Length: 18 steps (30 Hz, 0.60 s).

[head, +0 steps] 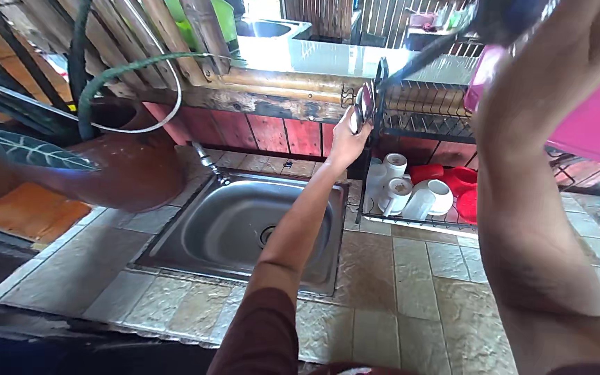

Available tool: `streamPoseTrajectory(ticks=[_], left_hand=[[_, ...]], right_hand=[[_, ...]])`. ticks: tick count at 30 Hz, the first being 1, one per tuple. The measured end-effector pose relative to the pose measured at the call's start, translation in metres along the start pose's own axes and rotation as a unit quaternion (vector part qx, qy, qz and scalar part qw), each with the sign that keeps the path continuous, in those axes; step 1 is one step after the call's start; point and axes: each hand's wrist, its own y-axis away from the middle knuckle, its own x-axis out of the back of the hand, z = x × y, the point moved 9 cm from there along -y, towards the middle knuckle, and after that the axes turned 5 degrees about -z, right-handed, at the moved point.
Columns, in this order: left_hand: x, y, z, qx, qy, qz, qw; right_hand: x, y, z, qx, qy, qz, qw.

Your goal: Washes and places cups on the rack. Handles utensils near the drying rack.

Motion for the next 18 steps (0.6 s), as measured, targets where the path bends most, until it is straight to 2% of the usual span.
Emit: streamPoseTrajectory(ticks=[2,4,6,8,10,12,13,14,15,16,18], left_hand=[[0.002,-0.005,0.015,-0.019,0.028,0.013,0.999],[0.005,-0.013,0.027,-0.052,0.057,0.038,0.996],[0.013,-0.018,0.036,-0.089,0.087,0.067,0.99],[0.026,-0.022,0.041,-0.094,0.117,0.109,0.983],[0.034,-0.026,0.048,-0.092,0.154,0.136,0.974],[0.037,-0.03,0.049,-0.09,0.182,0.161,0.966],[0.039,-0.029,0.049,-0.093,0.188,0.174,0.962],[0.04,-0.028,0.05,-0.104,0.195,0.188,0.957],[0.04,-0.025,0.054,-0.111,0.205,0.212,0.949],[0.042,-0.022,0.056,-0.115,0.222,0.241,0.938],[0.049,-0.012,0.062,-0.117,0.251,0.31,0.91]], right_hand=[[0.018,0.026,-0.003,-0.011,-0.06,-0.023,0.998],[0.034,0.063,-0.019,-0.066,-0.086,-0.047,0.993],[0.061,0.099,-0.028,-0.124,-0.076,-0.002,0.989],[0.091,0.14,-0.019,-0.246,-0.081,0.053,0.964],[0.124,0.191,-0.003,-0.413,-0.107,0.113,0.897],[0.161,0.252,0.008,-0.579,-0.126,0.219,0.775],[0.181,0.28,0.008,-0.633,-0.129,0.28,0.71],[0.201,0.302,0.005,-0.658,-0.133,0.327,0.665],[0.221,0.316,0.002,-0.658,-0.143,0.356,0.648],[0.242,0.325,-0.003,-0.645,-0.153,0.366,0.653],[0.282,0.332,-0.019,-0.607,-0.15,0.36,0.692]])
